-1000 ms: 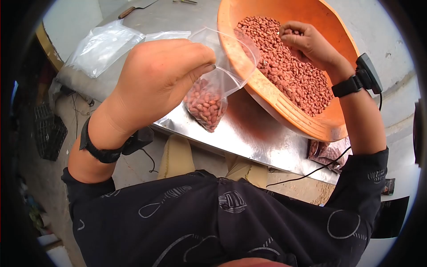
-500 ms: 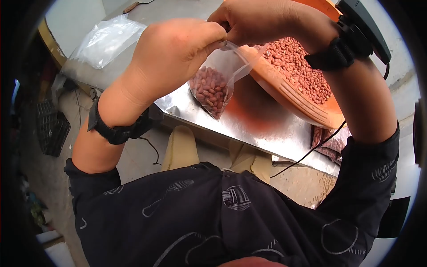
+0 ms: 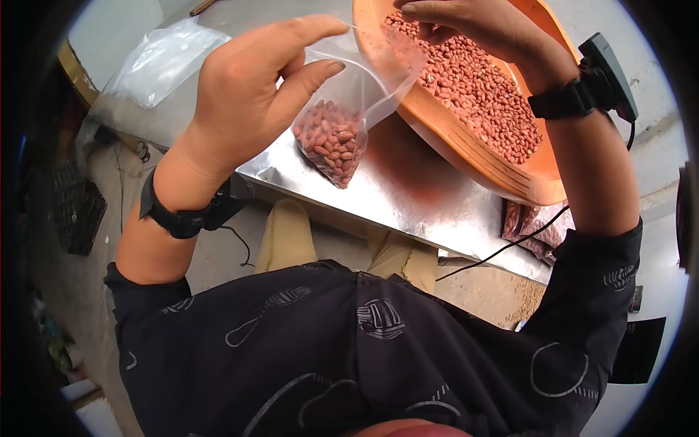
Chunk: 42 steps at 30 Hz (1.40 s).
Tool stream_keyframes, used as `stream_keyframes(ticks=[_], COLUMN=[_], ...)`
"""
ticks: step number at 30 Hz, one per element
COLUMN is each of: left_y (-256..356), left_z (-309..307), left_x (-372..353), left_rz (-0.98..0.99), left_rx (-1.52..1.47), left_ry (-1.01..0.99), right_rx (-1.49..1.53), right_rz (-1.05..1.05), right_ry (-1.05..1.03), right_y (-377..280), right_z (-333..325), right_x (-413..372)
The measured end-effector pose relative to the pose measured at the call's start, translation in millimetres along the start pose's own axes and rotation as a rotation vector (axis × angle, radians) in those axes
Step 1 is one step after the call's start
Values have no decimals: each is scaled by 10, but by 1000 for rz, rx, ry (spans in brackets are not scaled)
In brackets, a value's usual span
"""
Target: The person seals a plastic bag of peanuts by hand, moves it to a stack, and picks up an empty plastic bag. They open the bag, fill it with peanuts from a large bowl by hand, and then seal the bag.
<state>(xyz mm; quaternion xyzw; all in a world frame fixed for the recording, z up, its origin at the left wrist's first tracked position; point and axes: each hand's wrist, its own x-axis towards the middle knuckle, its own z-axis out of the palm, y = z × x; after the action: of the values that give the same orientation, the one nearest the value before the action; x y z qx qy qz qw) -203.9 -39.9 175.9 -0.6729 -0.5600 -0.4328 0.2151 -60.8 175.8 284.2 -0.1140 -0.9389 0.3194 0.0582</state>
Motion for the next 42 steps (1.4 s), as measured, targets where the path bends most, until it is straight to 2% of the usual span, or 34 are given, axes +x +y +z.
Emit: stream_keyframes(ticks=[3, 4, 7, 10, 13, 16, 18, 19, 20, 23, 27, 28, 32, 35, 36, 39, 42], left_y=[-146, -242, -311, -189, -121, -132, -127, -111, -102, -100, -52, -55, -69, -59, -55, -53, -55], left_z=[138, 188, 555, 822, 1015, 1001, 993, 1006, 1020, 1049, 1061, 1066, 1083, 1092, 1090, 1085, 1089], left_x=[-227, -400, -778, -1122, -1296, -1295, -1277, -1262, -1254, -1268, -1256, -1262, -1257, -1247, -1246, -1251, -1259], left_rz=[-43, -132, -289, -499, -532, -417, -365, -353, -341, -379, -444, -437, -415, -415, -413, -415, -429], left_rx=[-165, -213, -350, -372, -387, -231, -174, -166, -157, -174, -251, -244, -184, -149, -147, -143, -144], left_ry=[230, 201, 351, 281, 267, 195, 161, 152, 143, 138, 114, 111, 119, 112, 113, 110, 102], right_rx=[37, 22, -25, -124, -112, -62, -77, -83, -188, -108, -35, 27, -197, -326, -282, -103, 100], right_rz=[19, 118, 362, 549, 662, 617, 357, 226, 154, 31, 120, 248, 82, 91, 202, 325, 164], right_ry=[93, 63, -70, -151, -168, -121, -133, -139, -75, -14, 27, 12, 10, 84, 80, 93, 182], right_y=[674, 736, 1115, 1448, 1533, 1528, 1996, 1989, 1980, 1911, 1611, 1558, 1695, 1523, 1285, 1088, 698], right_z=[-148, -176, -196, -143, -17, 109, 238, 308, 371, 541, 553, 523, 294, 175, 156, 29, -32], right_x=[16, -15, -94, -122, -120, -66, 42, 91, 64, 112, 12, 1, -5, -81, -129, -131, -110])
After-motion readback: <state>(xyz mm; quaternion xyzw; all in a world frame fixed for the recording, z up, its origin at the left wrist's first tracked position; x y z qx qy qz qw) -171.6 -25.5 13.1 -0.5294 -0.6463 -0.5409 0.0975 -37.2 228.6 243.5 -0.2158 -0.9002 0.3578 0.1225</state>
